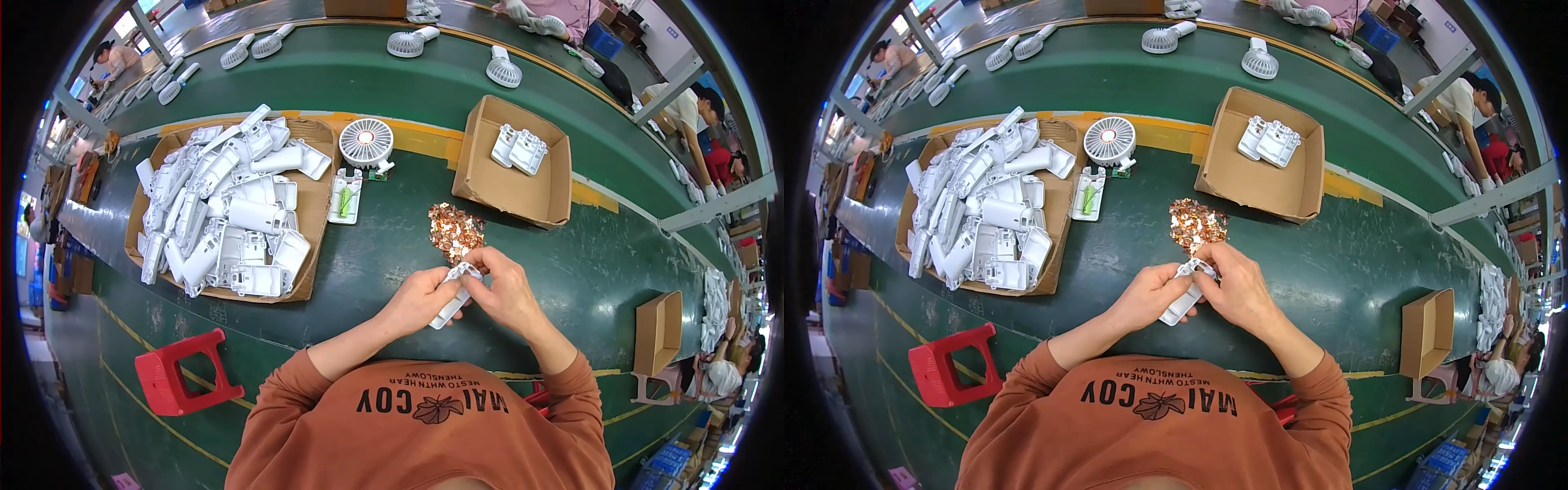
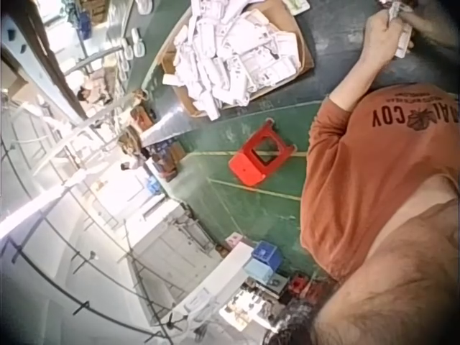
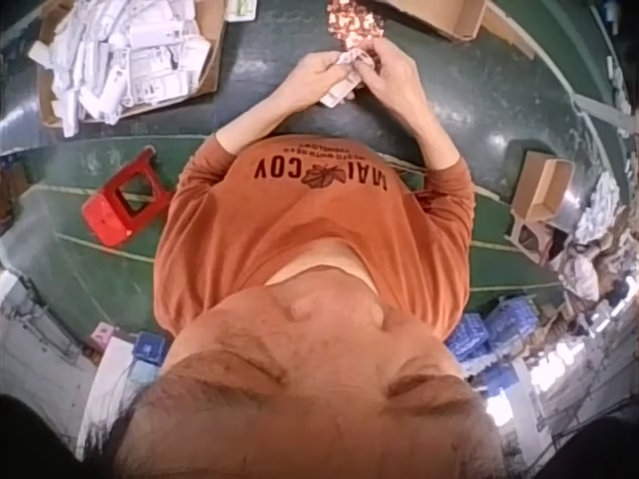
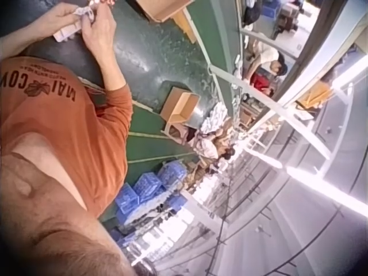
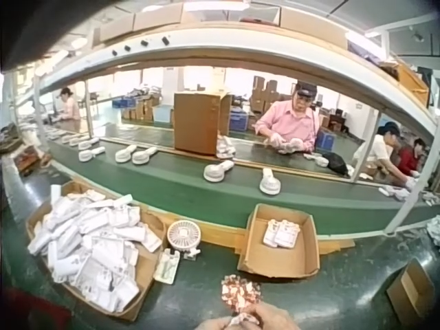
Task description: The person assembles components of handheld electric fans by hand, combining internal components and plastic casings, then applying stickers to the finished fans on a factory production line.
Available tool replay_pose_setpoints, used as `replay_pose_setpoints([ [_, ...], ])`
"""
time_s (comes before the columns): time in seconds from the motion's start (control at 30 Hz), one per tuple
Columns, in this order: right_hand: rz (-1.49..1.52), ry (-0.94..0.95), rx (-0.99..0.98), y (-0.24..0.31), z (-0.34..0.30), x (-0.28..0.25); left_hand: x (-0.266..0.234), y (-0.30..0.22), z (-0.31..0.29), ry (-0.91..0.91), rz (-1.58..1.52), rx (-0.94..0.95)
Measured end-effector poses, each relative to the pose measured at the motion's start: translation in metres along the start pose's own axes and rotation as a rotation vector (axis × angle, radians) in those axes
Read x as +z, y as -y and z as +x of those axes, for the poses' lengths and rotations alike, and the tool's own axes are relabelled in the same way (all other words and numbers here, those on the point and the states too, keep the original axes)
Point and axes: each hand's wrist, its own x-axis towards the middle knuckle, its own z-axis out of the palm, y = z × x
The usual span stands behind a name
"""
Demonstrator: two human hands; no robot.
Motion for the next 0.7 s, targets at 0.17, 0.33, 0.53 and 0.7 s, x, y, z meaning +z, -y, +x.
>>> replay_pose_setpoints([
  [0.17,0.014,0.071,0.068,0.0014,-0.0020,0.0008,0.0017,-0.0043,-0.0065,-0.036,0.137,0.037],
  [0.33,0.031,0.091,0.091,-0.0006,-0.0025,0.0025,-0.0011,-0.0022,-0.0067,-0.034,0.203,0.034],
  [0.53,0.046,0.146,0.136,-0.0030,0.0033,0.0016,-0.0023,-0.0026,-0.0048,-0.027,0.185,0.008],
  [0.7,0.070,0.135,0.174,0.0034,0.0069,0.0006,-0.0040,-0.0002,-0.0037,-0.047,0.079,0.044],
])
